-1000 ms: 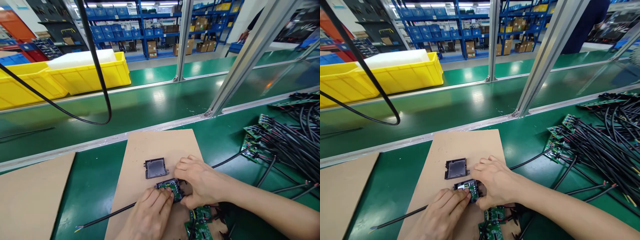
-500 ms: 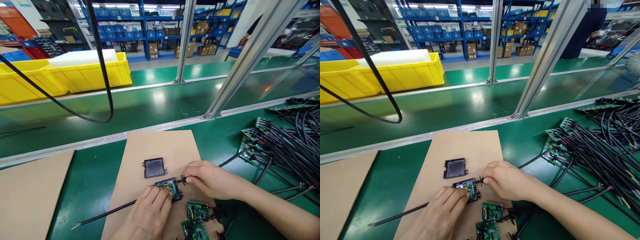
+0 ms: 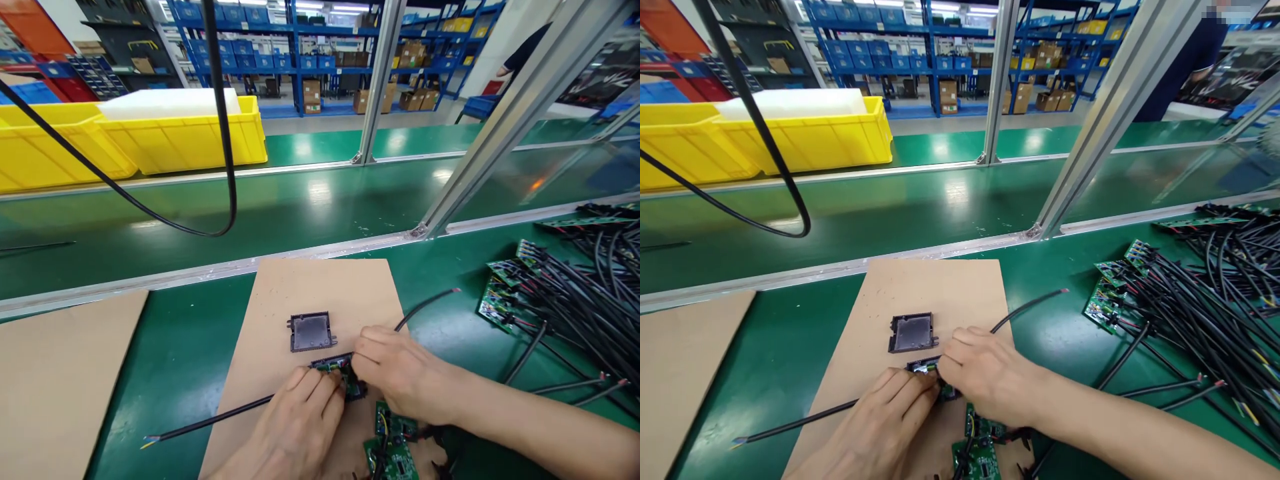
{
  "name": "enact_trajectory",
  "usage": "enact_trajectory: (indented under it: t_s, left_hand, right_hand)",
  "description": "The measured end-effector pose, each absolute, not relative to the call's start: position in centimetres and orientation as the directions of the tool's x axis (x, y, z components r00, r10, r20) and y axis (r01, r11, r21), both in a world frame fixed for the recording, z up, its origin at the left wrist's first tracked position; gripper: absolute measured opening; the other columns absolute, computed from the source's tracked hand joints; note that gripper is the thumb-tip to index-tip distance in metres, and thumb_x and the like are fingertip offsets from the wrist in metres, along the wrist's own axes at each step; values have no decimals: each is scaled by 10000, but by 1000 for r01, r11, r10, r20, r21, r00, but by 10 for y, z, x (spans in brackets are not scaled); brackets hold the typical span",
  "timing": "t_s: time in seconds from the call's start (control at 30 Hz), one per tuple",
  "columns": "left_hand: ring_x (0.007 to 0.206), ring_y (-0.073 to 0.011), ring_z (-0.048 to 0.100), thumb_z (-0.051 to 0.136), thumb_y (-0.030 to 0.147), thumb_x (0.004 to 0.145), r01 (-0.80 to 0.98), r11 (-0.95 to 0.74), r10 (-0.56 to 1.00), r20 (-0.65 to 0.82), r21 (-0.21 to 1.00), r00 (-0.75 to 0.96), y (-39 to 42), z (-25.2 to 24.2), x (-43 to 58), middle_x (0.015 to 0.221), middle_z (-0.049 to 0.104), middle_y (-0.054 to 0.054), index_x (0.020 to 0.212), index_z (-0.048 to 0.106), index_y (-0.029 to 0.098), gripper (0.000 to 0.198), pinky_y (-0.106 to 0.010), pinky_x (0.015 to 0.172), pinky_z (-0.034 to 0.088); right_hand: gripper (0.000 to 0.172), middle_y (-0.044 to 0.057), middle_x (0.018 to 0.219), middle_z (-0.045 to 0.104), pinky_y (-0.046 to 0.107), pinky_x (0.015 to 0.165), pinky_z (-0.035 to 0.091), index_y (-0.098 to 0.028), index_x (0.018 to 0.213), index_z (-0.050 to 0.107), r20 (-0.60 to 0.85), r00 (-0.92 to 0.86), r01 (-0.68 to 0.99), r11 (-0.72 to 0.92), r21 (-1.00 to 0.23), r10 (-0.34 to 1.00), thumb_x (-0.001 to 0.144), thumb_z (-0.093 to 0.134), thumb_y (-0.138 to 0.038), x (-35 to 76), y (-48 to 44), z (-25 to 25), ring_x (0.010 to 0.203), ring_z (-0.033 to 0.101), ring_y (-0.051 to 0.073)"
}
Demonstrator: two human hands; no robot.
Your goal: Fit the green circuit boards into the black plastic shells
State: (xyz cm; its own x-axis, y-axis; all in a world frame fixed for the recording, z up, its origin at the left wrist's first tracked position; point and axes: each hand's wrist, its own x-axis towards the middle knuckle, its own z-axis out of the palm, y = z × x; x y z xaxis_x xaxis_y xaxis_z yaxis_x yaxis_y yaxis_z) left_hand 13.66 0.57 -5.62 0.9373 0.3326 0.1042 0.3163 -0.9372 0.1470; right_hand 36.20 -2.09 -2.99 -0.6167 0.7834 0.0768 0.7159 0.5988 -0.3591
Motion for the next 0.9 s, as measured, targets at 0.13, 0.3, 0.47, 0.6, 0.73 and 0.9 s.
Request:
enact_trajectory:
  t_s: [0.13, 0.3, 0.47, 0.6, 0.73, 0.9]
  left_hand:
    - [851, -239, 564, 408, 60, 803, 298, -945, 315, 130, 136, 940, 7, -53, 138, 1017, 644, -104, 1249, 519, 95, 461, -403, 840, 488]
    - [809, -253, 547, 494, 201, 813, 313, -941, 327, 103, 130, 939, 7, -53, 142, 973, 633, -125, 1350, 430, 46, 562, -419, 771, 497]
    - [823, -295, 523, 571, 251, 704, 354, -920, 356, -21, 169, 934, 5, -53, 150, 981, 601, -169, 1291, 495, 21, 634, -457, 699, 500]
    - [933, -320, 508, 511, 137, 675, 370, -906, 376, -13, 206, 927, 4, -53, 146, 1102, 569, -190, 1321, 471, 44, 654, -499, 792, 494]
    - [1031, -289, 488, 433, 48, 715, 373, -889, 401, 61, 266, 914, 5, -58, 137, 1206, 521, -173, 1434, 340, 99, 726, -457, 877, 479]
    - [1031, -302, 481, 438, 67, 710, 359, -919, 377, 100, 163, 921, 3, -56, 139, 1281, 508, -173, 1420, 377, 92, 713, -443, 856, 473]
  right_hand:
    - [252, 44, 832, 517, 301, 668, 327, -164, 798, 515, 59, -627, 719, 607, -340, 777, 805, 380, 49, 374, -25, -41, 760, 402, 176]
    - [203, 38, 861, 525, 306, 661, 322, -168, 892, 548, 18, -641, 727, 614, -307, 768, 936, 395, -43, 376, -25, -41, 798, 414, 179]
    - [168, 48, 876, 509, 315, 658, 333, -167, 897, 558, -11, -636, 752, 616, -234, 772, 988, 419, -142, 372, -25, -45, 808, 429, 192]
    - [133, 50, 889, 502, 316, 671, 354, -180, 906, 585, -13, -605, 778, 587, -225, 796, 957, 468, -141, 374, -25, -49, 809, 442, 196]
    - [159, 61, 901, 511, 289, 712, 392, -170, 884, 626, 21, -539, 776, 506, -375, 842, 927, 479, -129, 382, -25, -47, 828, 466, 183]
    - [197, 63, 856, 535, 292, 729, 401, -152, 941, 655, 129, -501, 731, 498, -466, 856, 924, 459, -142, 386, -29, -49, 811, 468, 185]
